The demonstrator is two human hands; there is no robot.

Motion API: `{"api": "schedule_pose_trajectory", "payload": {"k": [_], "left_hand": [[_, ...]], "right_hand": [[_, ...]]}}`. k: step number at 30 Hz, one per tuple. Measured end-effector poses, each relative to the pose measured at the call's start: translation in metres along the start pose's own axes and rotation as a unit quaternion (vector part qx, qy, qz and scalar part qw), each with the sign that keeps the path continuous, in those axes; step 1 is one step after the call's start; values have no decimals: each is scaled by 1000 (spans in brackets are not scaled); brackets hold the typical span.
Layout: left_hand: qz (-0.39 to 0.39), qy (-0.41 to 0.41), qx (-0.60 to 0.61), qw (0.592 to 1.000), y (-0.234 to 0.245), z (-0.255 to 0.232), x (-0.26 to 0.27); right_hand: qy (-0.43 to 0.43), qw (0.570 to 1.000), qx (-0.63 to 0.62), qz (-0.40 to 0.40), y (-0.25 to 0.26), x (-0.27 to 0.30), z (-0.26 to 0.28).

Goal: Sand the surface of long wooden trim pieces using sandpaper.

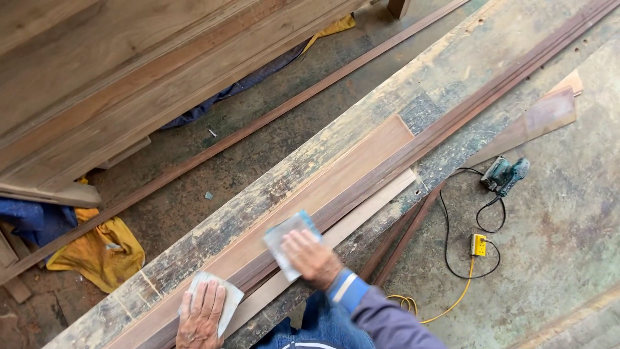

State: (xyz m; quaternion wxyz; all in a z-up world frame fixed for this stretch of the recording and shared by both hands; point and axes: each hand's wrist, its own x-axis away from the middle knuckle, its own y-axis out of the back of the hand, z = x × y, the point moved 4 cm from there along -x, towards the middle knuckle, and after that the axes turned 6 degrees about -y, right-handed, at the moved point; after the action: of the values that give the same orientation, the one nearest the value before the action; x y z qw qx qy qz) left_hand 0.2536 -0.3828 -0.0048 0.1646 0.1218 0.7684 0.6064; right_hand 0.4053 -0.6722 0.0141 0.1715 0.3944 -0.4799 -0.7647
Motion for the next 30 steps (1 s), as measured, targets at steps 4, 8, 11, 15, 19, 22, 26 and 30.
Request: {"api": "schedule_pose_trajectory", "payload": {"k": [4, 8, 11, 15, 19, 22, 26, 30], "left_hand": [[-4, 0, 11, 1000, -2, 2, 0], [1, -10, 15, 1000, 0, 1, 1], [-5, -13, 10, 1000, 2, 4, -1], [14, -3, 21, 1000, -3, 2, 3], [9, 17, -2, 1000, -5, 2, 5], [12, 2, 27, 1000, -1, 3, 2], [21, -2, 36, 999, 4, 3, 0], [-29, -27, -6, 999, 9, -2, -9]], "right_hand": [[-55, 966, 168, 188, 8, 32, -164], [-341, 922, 184, -17, 37, 51, -232], [-299, 947, 100, -62, 27, 11, -127], [-122, 992, 17, -2, 20, -4, -36], [41, 987, 144, 55, 22, 39, -158], [-303, 942, 142, -14, 33, 61, -244], [-305, 943, 128, -46, -1, 29, -132], [-82, 996, 41, 9, 11, -12, -37]]}}
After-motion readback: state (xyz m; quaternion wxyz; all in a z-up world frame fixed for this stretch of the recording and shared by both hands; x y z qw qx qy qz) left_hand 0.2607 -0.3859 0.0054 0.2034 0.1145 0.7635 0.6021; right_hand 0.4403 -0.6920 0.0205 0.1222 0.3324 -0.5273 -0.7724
